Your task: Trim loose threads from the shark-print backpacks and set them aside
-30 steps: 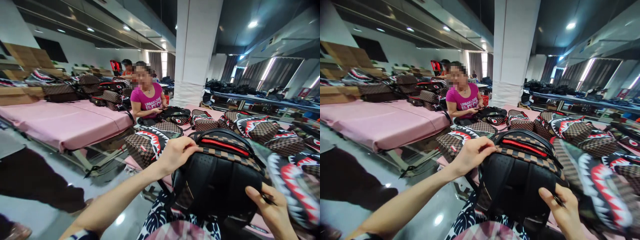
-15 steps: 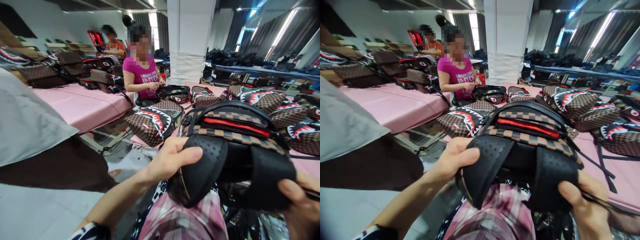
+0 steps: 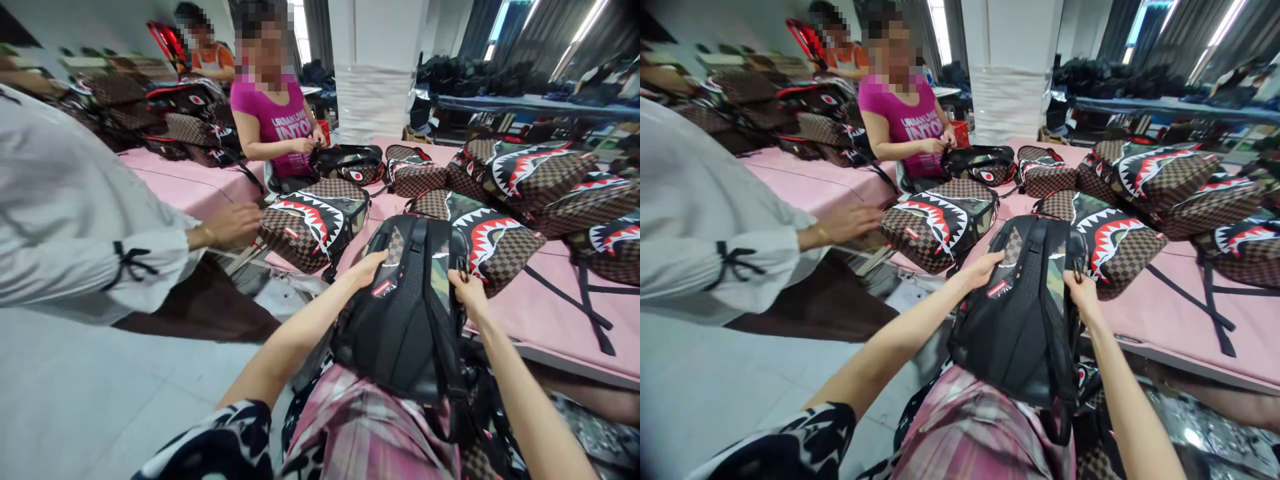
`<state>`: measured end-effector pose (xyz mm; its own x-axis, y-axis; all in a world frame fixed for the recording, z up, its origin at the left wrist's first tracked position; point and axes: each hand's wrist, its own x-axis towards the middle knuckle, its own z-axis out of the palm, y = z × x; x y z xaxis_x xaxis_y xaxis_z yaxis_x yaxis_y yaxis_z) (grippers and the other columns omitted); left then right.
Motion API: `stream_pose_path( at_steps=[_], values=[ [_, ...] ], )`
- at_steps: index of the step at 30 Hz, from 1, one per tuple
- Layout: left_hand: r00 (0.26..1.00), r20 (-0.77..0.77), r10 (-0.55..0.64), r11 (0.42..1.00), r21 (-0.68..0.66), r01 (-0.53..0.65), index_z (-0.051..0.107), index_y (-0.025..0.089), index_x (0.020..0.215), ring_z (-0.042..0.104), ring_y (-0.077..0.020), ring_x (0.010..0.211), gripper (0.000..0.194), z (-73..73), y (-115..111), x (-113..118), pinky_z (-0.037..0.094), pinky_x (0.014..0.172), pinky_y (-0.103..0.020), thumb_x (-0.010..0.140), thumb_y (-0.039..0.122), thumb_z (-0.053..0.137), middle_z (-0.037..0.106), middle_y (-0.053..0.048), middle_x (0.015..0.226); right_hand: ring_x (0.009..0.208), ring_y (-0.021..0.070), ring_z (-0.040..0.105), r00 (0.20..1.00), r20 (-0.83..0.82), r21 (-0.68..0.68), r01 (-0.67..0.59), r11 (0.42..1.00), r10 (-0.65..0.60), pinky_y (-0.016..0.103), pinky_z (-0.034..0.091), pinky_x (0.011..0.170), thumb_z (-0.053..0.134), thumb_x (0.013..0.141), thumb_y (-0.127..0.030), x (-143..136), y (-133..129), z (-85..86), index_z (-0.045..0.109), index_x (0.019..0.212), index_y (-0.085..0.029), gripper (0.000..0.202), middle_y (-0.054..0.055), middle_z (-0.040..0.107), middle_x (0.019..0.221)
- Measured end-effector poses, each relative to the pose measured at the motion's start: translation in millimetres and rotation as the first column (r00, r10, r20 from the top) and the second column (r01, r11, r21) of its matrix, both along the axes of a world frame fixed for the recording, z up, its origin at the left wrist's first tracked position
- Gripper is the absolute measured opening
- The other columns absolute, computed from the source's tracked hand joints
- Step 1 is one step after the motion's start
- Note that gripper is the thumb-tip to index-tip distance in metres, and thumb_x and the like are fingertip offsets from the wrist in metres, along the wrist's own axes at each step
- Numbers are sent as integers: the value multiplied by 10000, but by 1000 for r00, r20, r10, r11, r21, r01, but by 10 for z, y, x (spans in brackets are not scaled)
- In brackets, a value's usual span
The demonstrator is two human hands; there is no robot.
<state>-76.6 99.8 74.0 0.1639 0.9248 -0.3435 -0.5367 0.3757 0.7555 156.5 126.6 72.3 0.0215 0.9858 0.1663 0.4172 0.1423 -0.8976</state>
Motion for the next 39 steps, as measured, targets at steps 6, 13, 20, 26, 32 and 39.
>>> stream_pose_path(
  at_steps=[6,13,20,26,32,39],
  values=[
    [994,103,-41,999,-18,43,626,33,919,661,-211,706,383,-385,-296,-74,509,729,-336,896,346,405,687,-159,796,689,179,591,996,-65,-117,45,992,-53,324,468,685,646,605,-471,117,-148,-525,638,840,-93,446,82,658,761],
    [998,58,-31,999,-10,32,642,41,904,659,-200,714,414,-443,-612,-46,498,775,-332,863,412,462,690,-155,837,918,199,584,990,95,325,65,943,-101,330,432,829,501,804,-370,-60,-498,-253,652,961,-165,299,90,645,990],
    [995,-25,93,996,14,-92,652,66,872,641,-164,669,462,-466,-903,98,487,720,-260,760,508,577,688,-97,730,851,201,613,944,211,-6,-260,966,256,303,438,740,504,802,-395,-740,-726,-370,646,952,-193,289,58,672,966],
    [995,-93,46,999,24,-44,598,105,1008,640,-164,690,534,-484,-1036,174,479,609,-254,754,570,537,664,-108,909,699,183,592,876,448,48,-223,974,178,269,369,597,457,829,-380,-815,-752,-344,625,793,-201,248,30,651,787],
    [932,-361,37,987,162,24,524,129,1092,636,-170,784,457,-663,-1416,183,473,695,-283,771,450,572,623,-118,1028,685,173,575,859,493,167,-251,953,140,257,351,577,408,805,-180,-822,-799,-437,553,796,-182,145,33,621,764],
    [814,-570,113,976,218,17,517,127,1020,647,-159,705,281,-783,-1494,248,494,635,-271,833,330,466,651,-98,940,635,153,571,898,389,208,-303,930,205,244,386,588,409,798,-149,-831,-817,-507,526,795,-180,121,18,597,702]
  ],
)
